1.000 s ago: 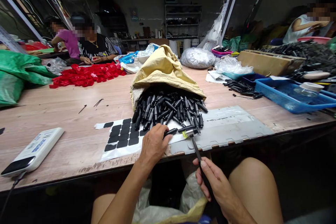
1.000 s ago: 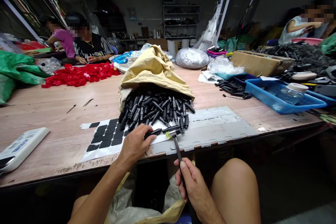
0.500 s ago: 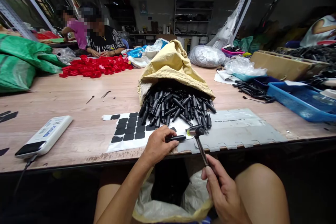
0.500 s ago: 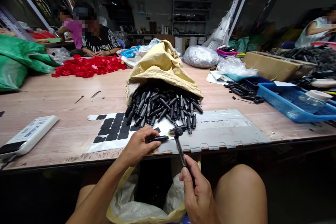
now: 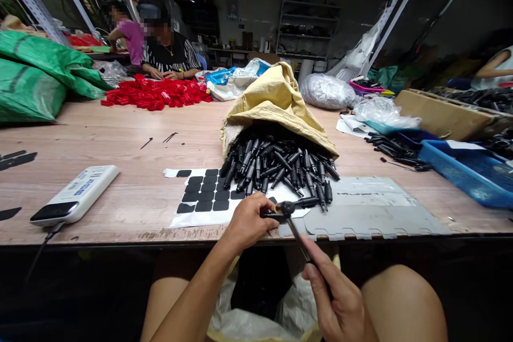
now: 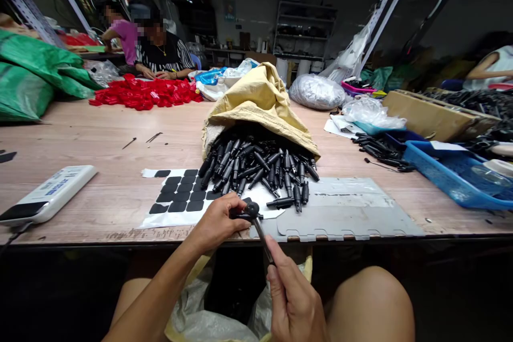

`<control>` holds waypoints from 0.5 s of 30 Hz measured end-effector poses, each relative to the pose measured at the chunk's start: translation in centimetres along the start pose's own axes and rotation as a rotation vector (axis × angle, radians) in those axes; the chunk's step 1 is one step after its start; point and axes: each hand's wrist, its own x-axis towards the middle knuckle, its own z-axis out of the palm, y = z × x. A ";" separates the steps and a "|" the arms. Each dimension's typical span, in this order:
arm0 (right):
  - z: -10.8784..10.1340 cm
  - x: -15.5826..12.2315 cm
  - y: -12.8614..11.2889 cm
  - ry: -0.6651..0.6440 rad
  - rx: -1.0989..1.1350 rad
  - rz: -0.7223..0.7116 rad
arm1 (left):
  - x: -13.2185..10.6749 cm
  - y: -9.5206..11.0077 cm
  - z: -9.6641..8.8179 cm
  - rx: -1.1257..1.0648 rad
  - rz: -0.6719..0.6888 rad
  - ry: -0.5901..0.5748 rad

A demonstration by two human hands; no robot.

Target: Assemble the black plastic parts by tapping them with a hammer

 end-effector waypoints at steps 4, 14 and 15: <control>-0.3 0.2 0.3 -0.048 -0.025 -0.013 | -0.1 0.1 0.0 0.019 -0.013 -0.002; -0.5 -0.2 -0.2 0.034 -0.009 0.102 | -0.2 0.2 0.0 0.065 -0.009 0.010; -0.7 -0.2 -0.1 0.043 -0.010 0.120 | -0.3 0.3 0.0 0.074 -0.002 0.008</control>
